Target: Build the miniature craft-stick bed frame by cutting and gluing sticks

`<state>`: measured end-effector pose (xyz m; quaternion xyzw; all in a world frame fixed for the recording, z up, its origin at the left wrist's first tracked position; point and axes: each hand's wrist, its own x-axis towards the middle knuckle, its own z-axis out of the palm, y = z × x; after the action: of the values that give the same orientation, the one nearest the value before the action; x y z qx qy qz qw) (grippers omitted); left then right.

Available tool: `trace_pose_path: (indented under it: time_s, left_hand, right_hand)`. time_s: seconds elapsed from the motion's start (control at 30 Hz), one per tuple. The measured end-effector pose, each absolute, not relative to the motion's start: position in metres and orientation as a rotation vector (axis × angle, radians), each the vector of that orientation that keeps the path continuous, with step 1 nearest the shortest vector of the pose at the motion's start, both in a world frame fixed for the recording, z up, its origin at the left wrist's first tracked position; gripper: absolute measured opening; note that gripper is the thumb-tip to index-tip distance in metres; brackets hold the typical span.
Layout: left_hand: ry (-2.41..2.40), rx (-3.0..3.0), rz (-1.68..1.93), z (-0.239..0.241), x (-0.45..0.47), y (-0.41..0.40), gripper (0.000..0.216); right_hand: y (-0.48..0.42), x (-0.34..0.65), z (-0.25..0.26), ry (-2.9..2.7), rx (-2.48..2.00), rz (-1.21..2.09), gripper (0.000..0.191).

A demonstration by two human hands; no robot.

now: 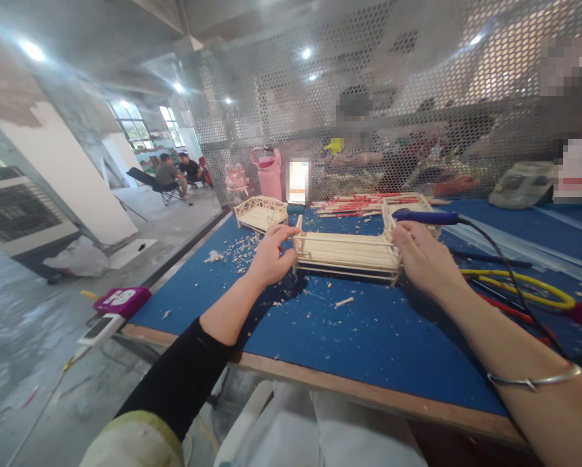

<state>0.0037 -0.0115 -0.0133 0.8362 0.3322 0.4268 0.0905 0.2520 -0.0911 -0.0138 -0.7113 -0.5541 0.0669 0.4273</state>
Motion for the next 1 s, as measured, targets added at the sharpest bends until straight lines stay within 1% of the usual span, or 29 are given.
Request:
trace_pose_path:
  time_s: [0.07,0.23,0.53,0.63,0.8,1.0]
  left_hand:
    - [0.947,2.509,1.296,-0.013,0.0023,-0.0099,0.04]
    - [0.835,2.681,1.336,-0.014,0.0027,-0.0076,0.028]
    - [0.89,2.693,1.301,-0.014,0.0045,-0.0106,0.022]
    - [0.868,2.696,1.306,-0.0138,0.0042,-0.0105,0.025]
    - [0.838,2.765,1.323,-0.0143,0.0024,-0.0072,0.042]
    - [0.891,2.874,1.336,-0.0145,0.0015,-0.0058,0.045]
  right_hand:
    - [-0.091,0.252,-0.0142,-1.388,-1.767,0.16,0.057]
    - [-0.0905,0.2526,-0.0154,-1.386,-1.723,0.13,0.054]
    - [-0.0896,0.254,-0.0167,-1.385,-1.713,0.111,0.051]
    - [-0.0899,0.2536,-0.0162,-1.387,-1.718,0.135,0.052]
    - [-0.0901,0.2531,-0.0155,-1.383,-1.745,0.139,0.05]
    - [-0.0904,0.253,-0.0152,-1.384,-1.751,0.149,0.052]
